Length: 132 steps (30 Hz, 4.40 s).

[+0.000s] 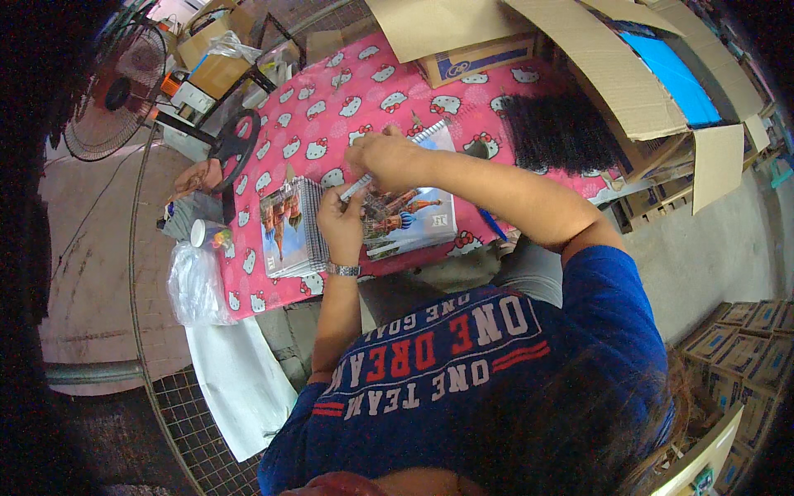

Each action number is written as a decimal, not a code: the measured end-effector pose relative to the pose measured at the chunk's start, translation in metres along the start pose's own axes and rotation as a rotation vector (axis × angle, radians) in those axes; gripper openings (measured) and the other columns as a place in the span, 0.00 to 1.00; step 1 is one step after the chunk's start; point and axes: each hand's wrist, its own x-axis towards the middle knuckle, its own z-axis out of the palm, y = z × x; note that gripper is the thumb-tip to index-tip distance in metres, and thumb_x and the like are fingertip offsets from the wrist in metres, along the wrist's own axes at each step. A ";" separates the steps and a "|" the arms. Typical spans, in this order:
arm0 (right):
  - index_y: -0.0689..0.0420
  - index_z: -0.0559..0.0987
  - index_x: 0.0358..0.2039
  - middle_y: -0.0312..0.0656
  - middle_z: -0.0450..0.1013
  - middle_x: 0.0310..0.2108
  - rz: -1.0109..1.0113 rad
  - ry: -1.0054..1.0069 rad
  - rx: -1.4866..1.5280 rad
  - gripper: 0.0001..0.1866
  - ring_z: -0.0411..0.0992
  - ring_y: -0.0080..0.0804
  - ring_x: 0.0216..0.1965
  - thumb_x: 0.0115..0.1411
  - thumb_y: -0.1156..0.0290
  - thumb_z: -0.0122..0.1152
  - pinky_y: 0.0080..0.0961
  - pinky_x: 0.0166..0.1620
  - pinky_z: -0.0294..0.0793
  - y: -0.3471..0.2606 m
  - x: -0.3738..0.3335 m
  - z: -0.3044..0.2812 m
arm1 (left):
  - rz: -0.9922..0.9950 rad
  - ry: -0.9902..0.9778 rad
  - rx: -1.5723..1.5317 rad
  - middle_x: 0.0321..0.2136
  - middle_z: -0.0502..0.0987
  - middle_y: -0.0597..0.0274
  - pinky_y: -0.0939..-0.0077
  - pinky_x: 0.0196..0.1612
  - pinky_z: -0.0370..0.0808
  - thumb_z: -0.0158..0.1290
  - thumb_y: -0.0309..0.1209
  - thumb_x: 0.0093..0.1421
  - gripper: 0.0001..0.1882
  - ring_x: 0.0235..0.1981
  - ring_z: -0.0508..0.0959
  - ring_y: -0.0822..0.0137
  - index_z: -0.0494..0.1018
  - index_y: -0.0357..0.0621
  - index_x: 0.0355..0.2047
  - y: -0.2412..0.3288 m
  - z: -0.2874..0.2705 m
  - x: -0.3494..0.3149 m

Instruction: The person assembles calendars by hand, aligning stacks of pages with wire coils and pressing the wire into the page holes before placing the finished calendars in a stack.

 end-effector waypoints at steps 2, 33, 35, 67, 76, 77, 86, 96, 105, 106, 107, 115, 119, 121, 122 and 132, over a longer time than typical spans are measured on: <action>0.49 0.75 0.45 0.39 0.74 0.42 -0.024 0.117 0.030 0.21 0.70 0.43 0.50 0.49 0.66 0.66 0.62 0.54 0.58 0.007 -0.007 0.003 | -0.056 0.000 -0.014 0.21 0.74 0.69 0.84 0.21 0.65 0.61 0.24 0.56 0.07 0.18 0.69 0.80 0.74 0.38 0.34 0.006 -0.001 0.001; 0.56 0.82 0.34 0.50 0.78 0.28 0.005 -0.370 0.013 0.20 0.77 0.50 0.34 0.44 0.56 0.62 0.43 0.37 0.76 -0.017 0.012 -0.042 | -0.153 0.063 -0.176 0.32 0.79 0.59 0.77 0.34 0.75 0.61 0.20 0.54 0.17 0.32 0.78 0.72 0.73 0.36 0.44 0.031 0.002 -0.008; 0.55 0.83 0.35 0.49 0.78 0.28 0.010 -0.512 -0.151 0.19 0.77 0.49 0.35 0.45 0.56 0.62 0.42 0.36 0.76 -0.025 0.015 -0.023 | -0.155 0.050 -0.123 0.30 0.78 0.60 0.77 0.33 0.74 0.61 0.21 0.53 0.17 0.30 0.77 0.73 0.73 0.36 0.44 0.034 0.001 -0.006; 0.60 0.74 0.52 0.51 0.71 0.48 0.404 0.608 0.345 0.29 0.69 0.48 0.50 0.49 0.68 0.69 0.37 0.52 0.69 -0.005 -0.161 0.066 | -0.155 -0.023 -0.174 0.29 0.76 0.60 0.81 0.22 0.77 0.56 0.30 0.61 0.12 0.22 0.76 0.75 0.74 0.34 0.41 0.030 0.003 0.003; 0.58 0.74 0.53 0.49 0.70 0.46 0.138 0.510 0.339 0.32 0.68 0.48 0.47 0.46 0.64 0.70 0.41 0.51 0.68 -0.049 -0.079 0.036 | -0.029 -0.058 -0.061 0.29 0.76 0.61 0.81 0.22 0.74 0.54 0.20 0.56 0.12 0.25 0.78 0.72 0.76 0.35 0.41 0.008 -0.004 0.002; 0.59 0.74 0.52 0.49 0.70 0.45 0.121 0.521 0.301 0.31 0.69 0.48 0.46 0.46 0.64 0.70 0.40 0.50 0.69 -0.049 -0.076 0.037 | 0.075 -0.039 0.003 0.29 0.76 0.61 0.80 0.23 0.74 0.53 0.17 0.55 0.13 0.25 0.79 0.72 0.76 0.36 0.42 0.006 -0.005 0.003; 0.59 0.75 0.53 0.44 0.76 0.38 0.478 0.104 1.131 0.23 0.73 0.29 0.41 0.57 0.69 0.65 0.27 0.44 0.73 -0.051 -0.071 0.038 | 0.069 0.022 -0.021 0.31 0.76 0.60 0.80 0.26 0.72 0.53 0.19 0.56 0.12 0.22 0.73 0.76 0.79 0.38 0.41 0.025 -0.006 -0.001; 0.59 0.77 0.49 0.52 0.74 0.45 0.603 0.457 0.605 0.24 0.74 0.46 0.47 0.50 0.67 0.67 0.36 0.48 0.73 0.033 -0.156 0.079 | -0.406 0.653 -0.340 0.24 0.76 0.64 0.84 0.14 0.64 0.52 0.27 0.64 0.09 0.14 0.68 0.80 0.74 0.37 0.43 -0.010 -0.124 0.003; 0.56 0.78 0.37 0.49 0.73 0.37 0.649 0.410 -0.216 0.15 0.70 0.50 0.41 0.50 0.63 0.64 0.45 0.45 0.69 0.131 -0.201 0.090 | -0.481 0.592 0.156 0.28 0.79 0.58 0.76 0.25 0.70 0.56 0.25 0.59 0.15 0.22 0.74 0.73 0.75 0.31 0.46 -0.120 -0.210 -0.042; 0.55 0.78 0.36 0.48 0.73 0.36 0.665 0.534 -0.313 0.14 0.70 0.49 0.41 0.52 0.62 0.62 0.46 0.43 0.70 0.149 -0.198 0.073 | -0.432 0.582 0.259 0.31 0.80 0.57 0.75 0.28 0.72 0.56 0.25 0.59 0.15 0.24 0.76 0.71 0.75 0.30 0.45 -0.127 -0.209 -0.045; 0.55 0.79 0.39 0.47 0.73 0.39 0.773 0.523 -0.403 0.16 0.71 0.48 0.42 0.53 0.60 0.61 0.46 0.43 0.71 0.169 -0.201 0.058 | -0.439 0.562 0.317 0.32 0.80 0.56 0.75 0.31 0.73 0.56 0.25 0.59 0.15 0.27 0.76 0.70 0.75 0.31 0.46 -0.124 -0.205 -0.043; 0.55 0.73 0.48 0.52 0.68 0.52 1.219 0.231 -0.472 0.23 0.71 0.56 0.48 0.55 0.57 0.63 0.46 0.46 0.76 0.241 -0.228 0.053 | -0.542 0.470 0.442 0.38 0.81 0.49 0.72 0.37 0.74 0.59 0.33 0.57 0.18 0.34 0.80 0.66 0.76 0.35 0.45 -0.099 -0.196 -0.043; 0.54 0.74 0.45 0.53 0.72 0.46 1.218 0.286 -0.295 0.19 0.73 0.56 0.45 0.56 0.60 0.61 0.46 0.46 0.75 0.269 -0.240 0.055 | -0.429 0.567 0.619 0.35 0.81 0.48 0.66 0.40 0.73 0.58 0.30 0.56 0.14 0.35 0.79 0.59 0.78 0.35 0.40 -0.086 -0.183 -0.027; 0.55 0.76 0.42 0.52 0.73 0.44 1.244 0.303 -0.254 0.15 0.73 0.55 0.44 0.56 0.62 0.59 0.46 0.46 0.75 0.275 -0.234 0.053 | 0.024 0.566 0.794 0.33 0.80 0.48 0.62 0.41 0.73 0.57 0.28 0.54 0.11 0.35 0.79 0.55 0.78 0.36 0.37 -0.085 -0.163 -0.004; 0.55 0.76 0.40 0.52 0.74 0.42 1.255 0.310 -0.243 0.13 0.74 0.54 0.44 0.56 0.64 0.58 0.46 0.46 0.75 0.276 -0.229 0.049 | 0.049 0.475 0.669 0.32 0.80 0.49 0.58 0.44 0.72 0.55 0.25 0.53 0.10 0.36 0.78 0.51 0.78 0.36 0.36 -0.062 -0.125 0.011; 0.57 0.77 0.44 0.54 0.74 0.43 0.935 0.823 -0.025 0.14 0.71 0.56 0.48 0.62 0.64 0.52 0.43 0.50 0.71 0.205 -0.195 -0.008 | 0.019 -0.740 0.386 0.43 0.76 0.48 0.60 0.52 0.70 0.56 0.26 0.56 0.15 0.47 0.74 0.48 0.75 0.39 0.44 -0.036 0.096 0.036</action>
